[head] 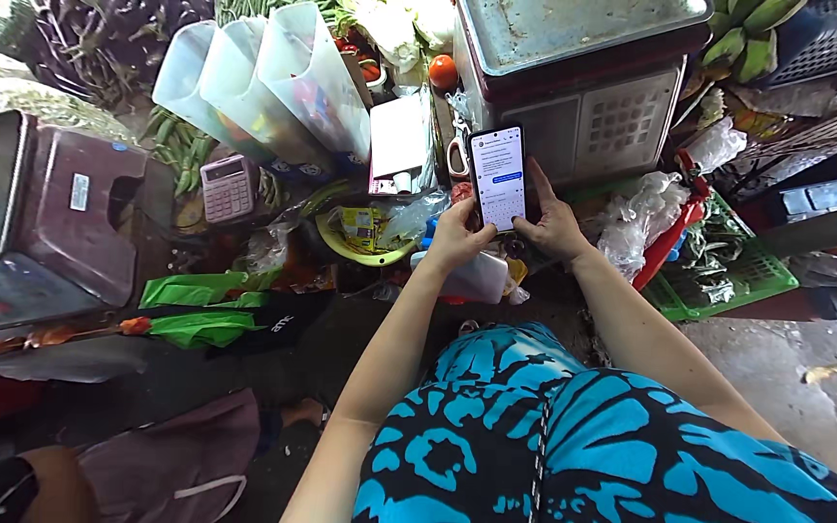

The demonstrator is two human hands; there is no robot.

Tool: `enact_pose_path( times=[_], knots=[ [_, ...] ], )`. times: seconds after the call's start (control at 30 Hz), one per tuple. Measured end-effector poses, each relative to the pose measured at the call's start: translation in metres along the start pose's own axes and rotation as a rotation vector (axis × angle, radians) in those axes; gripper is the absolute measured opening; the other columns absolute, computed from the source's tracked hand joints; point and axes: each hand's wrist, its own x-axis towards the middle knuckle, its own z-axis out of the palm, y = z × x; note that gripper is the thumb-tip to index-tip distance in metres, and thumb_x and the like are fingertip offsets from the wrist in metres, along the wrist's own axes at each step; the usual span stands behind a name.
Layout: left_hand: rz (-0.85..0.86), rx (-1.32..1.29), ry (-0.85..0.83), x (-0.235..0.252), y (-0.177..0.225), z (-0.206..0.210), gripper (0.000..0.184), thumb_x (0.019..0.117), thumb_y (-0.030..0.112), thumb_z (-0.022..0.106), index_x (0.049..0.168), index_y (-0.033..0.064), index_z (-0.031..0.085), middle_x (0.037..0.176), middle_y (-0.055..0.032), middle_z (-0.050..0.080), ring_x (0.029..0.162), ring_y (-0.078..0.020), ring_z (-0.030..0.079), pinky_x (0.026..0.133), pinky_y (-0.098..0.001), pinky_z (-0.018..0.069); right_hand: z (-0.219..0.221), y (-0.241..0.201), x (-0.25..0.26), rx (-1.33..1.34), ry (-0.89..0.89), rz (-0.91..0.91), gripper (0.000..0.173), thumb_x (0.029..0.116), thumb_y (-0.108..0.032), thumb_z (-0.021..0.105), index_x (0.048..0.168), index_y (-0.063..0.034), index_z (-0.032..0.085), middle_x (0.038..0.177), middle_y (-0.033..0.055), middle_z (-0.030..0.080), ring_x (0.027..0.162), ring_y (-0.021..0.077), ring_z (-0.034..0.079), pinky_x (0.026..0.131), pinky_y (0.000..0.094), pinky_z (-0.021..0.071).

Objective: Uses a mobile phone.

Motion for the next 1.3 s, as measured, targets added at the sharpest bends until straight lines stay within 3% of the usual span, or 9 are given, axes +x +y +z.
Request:
enact_pose_path(
  times=[0.2,0.43,0.5,0.6,0.7,0.83,0.97,1.13,1.3],
  knots=[
    [0.008,0.000,-0.002,0.000,-0.001,0.000,0.035,0.0866,0.016,0.069,0.118,-0.0008,0.067,0.091,-0.0080,0.067,0.075,-0.0119,0.062,0.071,-0.0316,0.0533,0.002,-0.003,0.003,0.111,0.074,0.097,0.066,0.1059,-0.029,0.051,0.165,-0.0284,0.021,0.104,0.0133,0.073,0.088,0.0199,0.072,0.082,0.0445,0.0567],
    [0.003,-0.011,-0.011,0.000,-0.001,-0.001,0.038,0.0863,0.015,0.069,0.121,-0.0004,0.067,0.094,-0.0082,0.069,0.077,-0.0115,0.064,0.073,-0.0315,0.0545,0.012,-0.002,0.008,0.192,0.204,0.095,0.058,0.1072,-0.029,0.052,0.162,-0.0270,0.033,0.095,0.0070,0.072,0.079,0.0125,0.068,0.078,0.0367,0.0562],
    [0.001,-0.018,-0.013,0.000,0.000,-0.001,0.039,0.0866,0.015,0.070,0.122,-0.0003,0.066,0.097,-0.0090,0.070,0.079,-0.0117,0.065,0.075,-0.0318,0.0554,0.011,0.001,0.007,0.220,0.183,0.080,0.057,0.1081,-0.027,0.049,0.162,-0.0270,0.031,0.102,0.0066,0.073,0.086,0.0106,0.070,0.083,0.0348,0.0576],
    [-0.014,-0.019,-0.017,0.000,0.001,-0.001,0.039,0.0881,0.016,0.069,0.123,-0.0002,0.066,0.099,-0.0101,0.069,0.082,-0.0132,0.065,0.077,-0.0337,0.0555,0.004,0.002,0.004,0.227,0.097,0.069,0.067,0.1036,-0.019,0.051,0.164,-0.0265,0.023,0.109,0.0095,0.072,0.089,0.0134,0.070,0.082,0.0372,0.0571],
    [-0.019,-0.022,-0.003,0.001,0.003,-0.001,0.031,0.0969,0.017,0.063,0.122,0.0001,0.067,0.100,-0.0112,0.070,0.086,-0.0143,0.067,0.082,-0.0358,0.0557,-0.004,0.002,0.002,0.238,-0.020,0.042,0.093,0.0866,-0.013,0.067,0.165,-0.0260,0.019,0.125,0.0098,0.070,0.108,0.0161,0.070,0.094,0.0417,0.0574],
    [-0.043,-0.032,0.014,0.000,0.007,-0.003,0.039,0.1106,0.017,0.037,0.126,-0.0047,0.065,0.115,-0.0184,0.069,0.109,-0.0203,0.066,0.101,-0.0414,0.0502,-0.010,0.001,0.000,0.251,-0.110,0.016,0.111,0.0753,-0.008,0.077,0.165,-0.0245,0.014,0.134,0.0096,0.066,0.117,0.0158,0.067,0.099,0.0410,0.0562],
    [-0.050,-0.010,0.035,0.000,0.006,-0.003,0.047,0.1131,0.020,0.028,0.117,-0.0052,0.067,0.106,-0.0173,0.070,0.102,-0.0204,0.067,0.096,-0.0416,0.0512,-0.014,-0.003,-0.002,0.287,-0.156,0.025,0.116,0.0749,-0.001,0.078,0.165,-0.0266,0.012,0.134,0.0084,0.066,0.116,0.0153,0.068,0.098,0.0398,0.0572],
    [-0.063,0.010,0.028,0.000,0.008,-0.004,0.047,0.1135,0.022,0.028,0.116,-0.0048,0.067,0.105,-0.0177,0.070,0.102,-0.0215,0.067,0.096,-0.0428,0.0513,-0.016,-0.004,-0.002,0.321,-0.170,0.031,0.110,0.0781,0.001,0.073,0.166,-0.0247,0.012,0.136,0.0095,0.064,0.116,0.0142,0.067,0.098,0.0369,0.0568],
    [-0.081,0.018,0.033,-0.001,0.009,-0.003,0.047,0.1139,0.023,0.028,0.119,-0.0049,0.066,0.108,-0.0192,0.069,0.103,-0.0248,0.067,0.096,-0.0459,0.0513,-0.017,-0.004,-0.004,0.366,-0.179,0.051,0.110,0.0810,0.003,0.073,0.165,-0.0332,0.012,0.138,0.0051,0.064,0.116,0.0153,0.067,0.096,0.0383,0.0577]
  ],
)
